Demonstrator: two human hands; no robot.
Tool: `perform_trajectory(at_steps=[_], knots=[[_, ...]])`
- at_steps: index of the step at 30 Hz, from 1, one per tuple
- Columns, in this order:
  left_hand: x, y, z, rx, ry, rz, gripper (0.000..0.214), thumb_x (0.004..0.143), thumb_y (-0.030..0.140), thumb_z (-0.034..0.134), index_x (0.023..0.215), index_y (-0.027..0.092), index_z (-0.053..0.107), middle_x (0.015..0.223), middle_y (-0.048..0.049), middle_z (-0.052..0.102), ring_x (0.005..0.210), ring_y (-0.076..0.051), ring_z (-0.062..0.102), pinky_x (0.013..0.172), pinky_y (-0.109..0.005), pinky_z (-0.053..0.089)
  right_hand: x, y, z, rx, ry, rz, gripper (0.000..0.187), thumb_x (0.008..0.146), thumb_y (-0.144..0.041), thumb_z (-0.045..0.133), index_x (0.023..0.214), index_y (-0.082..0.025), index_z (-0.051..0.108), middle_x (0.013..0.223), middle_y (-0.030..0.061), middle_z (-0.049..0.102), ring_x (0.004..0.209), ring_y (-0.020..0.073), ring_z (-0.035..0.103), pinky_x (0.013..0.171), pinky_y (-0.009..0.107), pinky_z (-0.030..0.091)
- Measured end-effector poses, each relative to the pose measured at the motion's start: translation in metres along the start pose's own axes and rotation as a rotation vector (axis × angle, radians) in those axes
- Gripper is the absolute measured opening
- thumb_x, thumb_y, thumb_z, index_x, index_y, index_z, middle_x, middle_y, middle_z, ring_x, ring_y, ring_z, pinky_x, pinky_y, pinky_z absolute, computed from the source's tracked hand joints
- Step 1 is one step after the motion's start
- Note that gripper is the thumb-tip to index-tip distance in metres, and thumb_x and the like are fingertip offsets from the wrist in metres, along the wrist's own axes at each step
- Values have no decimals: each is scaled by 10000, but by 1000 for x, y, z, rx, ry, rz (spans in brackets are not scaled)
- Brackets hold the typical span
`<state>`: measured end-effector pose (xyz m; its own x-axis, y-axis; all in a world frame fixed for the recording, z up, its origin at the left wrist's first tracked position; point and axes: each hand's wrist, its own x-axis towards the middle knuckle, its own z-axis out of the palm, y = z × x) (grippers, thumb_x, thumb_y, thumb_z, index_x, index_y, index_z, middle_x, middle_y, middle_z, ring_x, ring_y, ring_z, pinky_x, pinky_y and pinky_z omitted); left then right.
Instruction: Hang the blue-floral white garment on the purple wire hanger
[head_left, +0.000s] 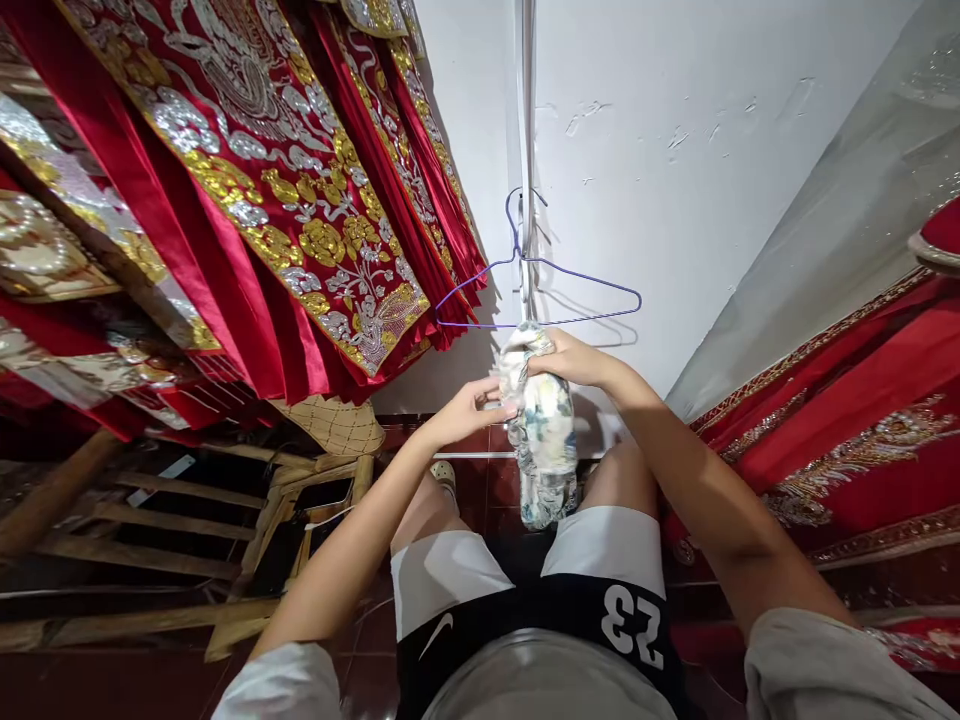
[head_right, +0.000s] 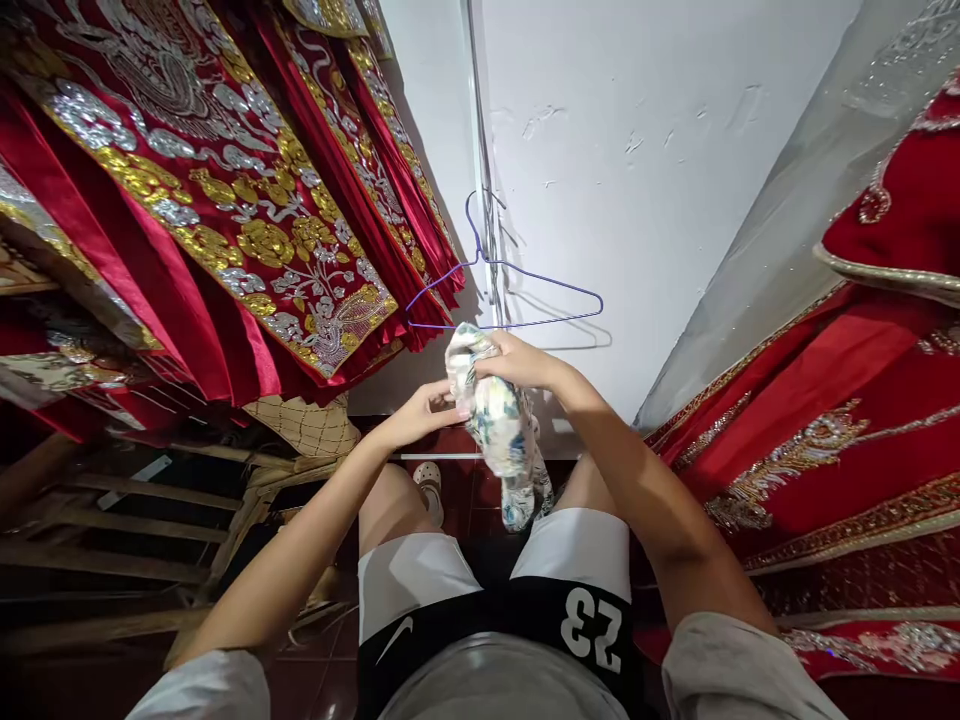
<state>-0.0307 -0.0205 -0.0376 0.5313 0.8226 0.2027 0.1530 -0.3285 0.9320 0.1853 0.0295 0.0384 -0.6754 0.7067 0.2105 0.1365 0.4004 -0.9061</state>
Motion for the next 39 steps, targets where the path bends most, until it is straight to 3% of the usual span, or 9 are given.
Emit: perform_trajectory(at_steps=[2,7,10,14,22,25,30,34,39], knots=[[-1,9,-5,124,-73,-81,436,892,550,655,1022,135,698,963,-62,713,895,-226,648,796,-315,520,4,7,-14,-111,151,-13,141,663,-223,591,761,-154,666,735,28,657,707,185,589,697,313,498],[-18,-5,-43,671,-14,-279,478,909,588,544,702,163,607,638,-1,573,606,-143,472,587,-259,360,20,47,-52,-357,527,-15,309,765,-228,537,992,-135,725,990,93,754,950,267,669,900,377,513],[-27,-23,-71,868,-54,-433,434,916,497,495,614,189,537,585,-15,562,572,-151,462,589,-274,336,22,69,-58,-479,502,130,276,791,-239,536,941,-135,743,932,102,771,928,285,685,863,363,520],[-25,-30,-94,989,10,-461,235,871,382,514,766,199,614,760,-76,686,701,-213,582,677,-294,406,9,78,-58,-561,514,122,219,773,-244,560,848,-145,741,820,92,755,808,261,675,758,320,506],[23,5,-108,942,559,-194,113,898,293,467,827,222,518,867,-97,681,826,-256,622,796,-349,482,-12,54,-57,-484,525,109,107,721,-230,602,718,-154,679,754,56,725,770,233,638,698,292,460],[41,8,-113,851,708,-234,115,896,272,472,790,227,483,856,-82,672,838,-242,605,803,-344,477,-15,49,-51,-473,438,75,115,688,-165,559,708,-160,672,765,46,729,777,219,638,681,273,438],[48,2,-116,870,569,-430,207,853,290,552,682,226,455,738,-85,614,752,-253,579,752,-366,458,-23,42,-56,-534,407,26,158,683,-154,532,714,-176,685,744,43,722,740,211,624,655,279,411],[50,10,-112,873,714,-177,119,906,283,481,864,198,554,833,-90,652,817,-249,602,809,-369,481,-27,39,-55,-478,366,-3,190,694,-162,527,745,-165,709,737,37,723,711,196,623,661,281,420],[59,30,-116,804,500,69,328,851,182,495,1152,166,625,1035,-95,714,958,-244,652,926,-369,502,-35,35,-50,-394,311,-26,348,697,-146,560,954,-170,793,925,57,782,920,242,703,862,339,509]])
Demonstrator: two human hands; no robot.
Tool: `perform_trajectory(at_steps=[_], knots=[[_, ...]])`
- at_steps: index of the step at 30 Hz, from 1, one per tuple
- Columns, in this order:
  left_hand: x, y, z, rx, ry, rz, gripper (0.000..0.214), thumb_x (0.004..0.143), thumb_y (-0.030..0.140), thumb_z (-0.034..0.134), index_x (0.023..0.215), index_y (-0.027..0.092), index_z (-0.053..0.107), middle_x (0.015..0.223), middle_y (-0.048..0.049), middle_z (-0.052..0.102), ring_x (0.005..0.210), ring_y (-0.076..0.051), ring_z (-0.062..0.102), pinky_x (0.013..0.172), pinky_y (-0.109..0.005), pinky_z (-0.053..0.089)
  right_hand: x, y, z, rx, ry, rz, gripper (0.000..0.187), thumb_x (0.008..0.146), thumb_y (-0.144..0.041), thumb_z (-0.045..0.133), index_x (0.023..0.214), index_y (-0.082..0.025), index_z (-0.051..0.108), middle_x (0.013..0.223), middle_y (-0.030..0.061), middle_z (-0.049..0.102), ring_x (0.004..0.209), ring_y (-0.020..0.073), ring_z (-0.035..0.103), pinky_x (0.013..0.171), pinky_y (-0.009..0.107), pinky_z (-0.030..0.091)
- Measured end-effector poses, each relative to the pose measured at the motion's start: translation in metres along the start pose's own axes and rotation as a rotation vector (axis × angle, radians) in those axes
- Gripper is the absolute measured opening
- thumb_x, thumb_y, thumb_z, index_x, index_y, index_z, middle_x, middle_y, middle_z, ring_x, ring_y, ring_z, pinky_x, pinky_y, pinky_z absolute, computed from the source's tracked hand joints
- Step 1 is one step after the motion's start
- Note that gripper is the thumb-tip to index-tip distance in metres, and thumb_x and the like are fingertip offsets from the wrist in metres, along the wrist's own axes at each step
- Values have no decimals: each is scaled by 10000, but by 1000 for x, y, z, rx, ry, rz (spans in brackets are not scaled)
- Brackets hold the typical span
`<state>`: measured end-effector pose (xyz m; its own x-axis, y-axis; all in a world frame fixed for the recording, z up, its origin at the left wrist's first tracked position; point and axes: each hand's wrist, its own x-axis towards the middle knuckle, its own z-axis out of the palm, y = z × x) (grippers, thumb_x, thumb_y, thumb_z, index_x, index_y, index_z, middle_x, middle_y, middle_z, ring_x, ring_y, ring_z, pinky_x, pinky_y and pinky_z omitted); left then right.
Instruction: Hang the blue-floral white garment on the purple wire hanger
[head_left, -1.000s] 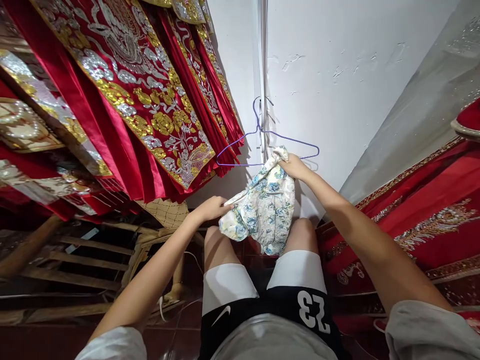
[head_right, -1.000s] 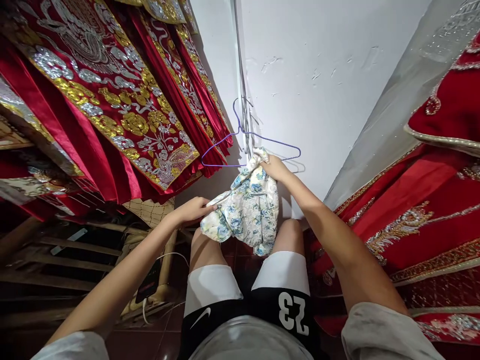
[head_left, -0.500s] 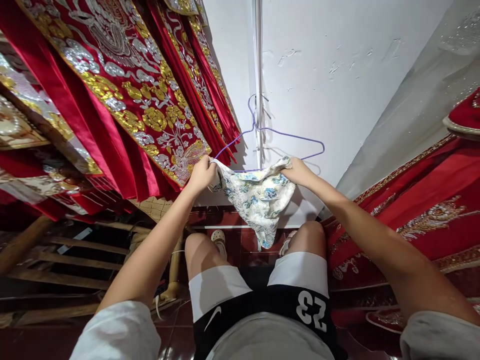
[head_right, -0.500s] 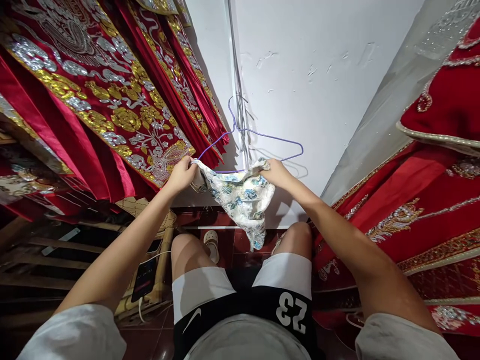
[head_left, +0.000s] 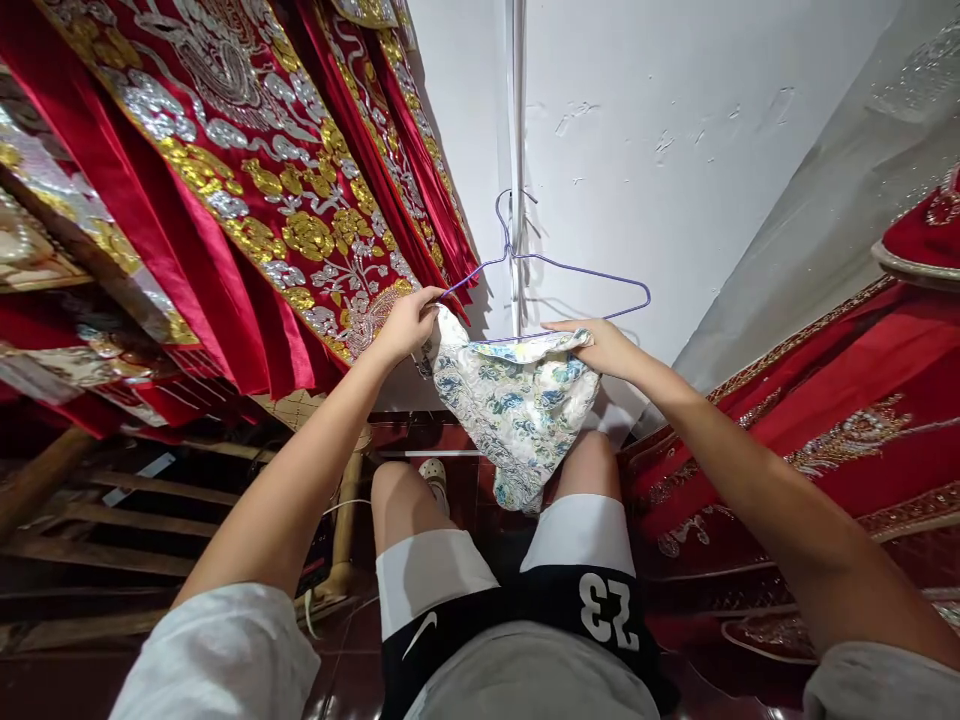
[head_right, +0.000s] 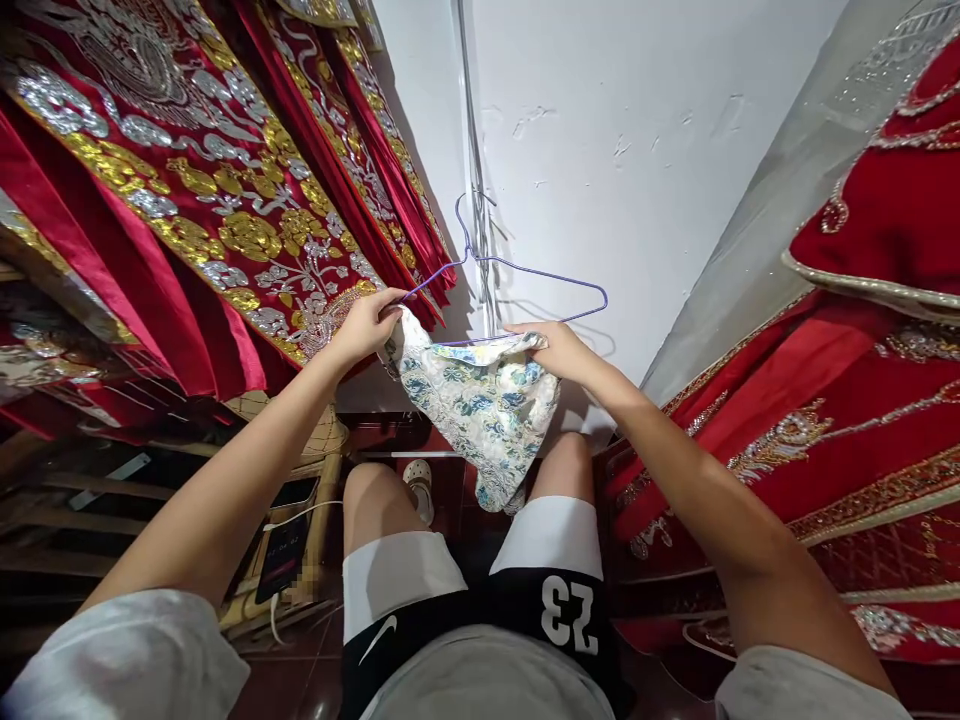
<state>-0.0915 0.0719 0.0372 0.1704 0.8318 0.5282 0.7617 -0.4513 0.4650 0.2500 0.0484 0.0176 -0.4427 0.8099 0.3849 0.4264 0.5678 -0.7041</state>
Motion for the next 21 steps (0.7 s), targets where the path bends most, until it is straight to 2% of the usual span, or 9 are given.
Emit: perform_trajectory(at_steps=[2,4,7,8,10,12,15,18,21], knots=[[2,2,-7,12,-56,26,323,856,191,485,1126,159,660,1084,-104,722,1009,-259,656,961,-374,497,-3,0,-9,15,86,-3,463,691,-148,611,1121,-175,779,1027,79,784,1036,277,700,956,393,505],[2,2,-14,45,-64,19,304,873,214,480,1101,157,674,1092,-108,725,1015,-266,651,970,-372,495,-4,5,-24,-7,245,21,580,679,-156,663,1256,-164,726,1030,98,780,1017,292,703,942,418,518],[2,4,-21,107,-58,47,275,893,248,490,1080,159,672,1075,-114,710,1003,-269,633,976,-387,492,0,17,-51,-67,437,114,549,674,-201,718,1217,-126,731,907,102,770,862,272,705,813,390,545],[2,4,-22,122,-58,68,262,897,257,497,1067,160,671,1077,-119,696,1006,-272,626,982,-400,489,1,21,-58,-78,428,158,465,674,-227,732,1124,-117,761,854,96,761,818,265,699,771,376,545],[3,3,-22,146,-46,103,233,895,269,516,1032,158,668,1101,-130,658,1036,-281,608,1000,-431,482,3,30,-69,-46,290,243,306,666,-285,752,918,-114,786,769,81,739,757,256,687,707,355,538],[3,1,-20,157,-15,111,209,894,274,530,1008,157,661,1138,-138,618,1091,-291,583,1028,-455,468,2,37,-74,27,166,288,260,656,-307,746,830,-117,776,730,71,727,710,244,678,662,338,531],[5,-2,-16,150,12,98,182,900,270,534,987,161,650,1155,-137,587,1143,-291,553,1063,-463,449,2,45,-72,51,290,242,455,655,-255,700,1081,-106,760,778,75,746,684,226,673,643,329,529],[6,-2,-12,143,-1,91,172,895,267,541,976,163,652,1149,-136,585,1125,-294,557,1055,-474,454,8,53,-68,-63,450,163,668,666,-212,660,1327,-117,663,978,115,773,840,255,708,770,367,552],[6,-1,-13,153,-11,87,169,885,256,543,971,171,660,1138,-133,596,1111,-302,564,1038,-484,466,14,57,-63,-195,445,120,512,697,-222,615,1183,-137,753,1124,131,765,1050,295,691,933,396,516]])
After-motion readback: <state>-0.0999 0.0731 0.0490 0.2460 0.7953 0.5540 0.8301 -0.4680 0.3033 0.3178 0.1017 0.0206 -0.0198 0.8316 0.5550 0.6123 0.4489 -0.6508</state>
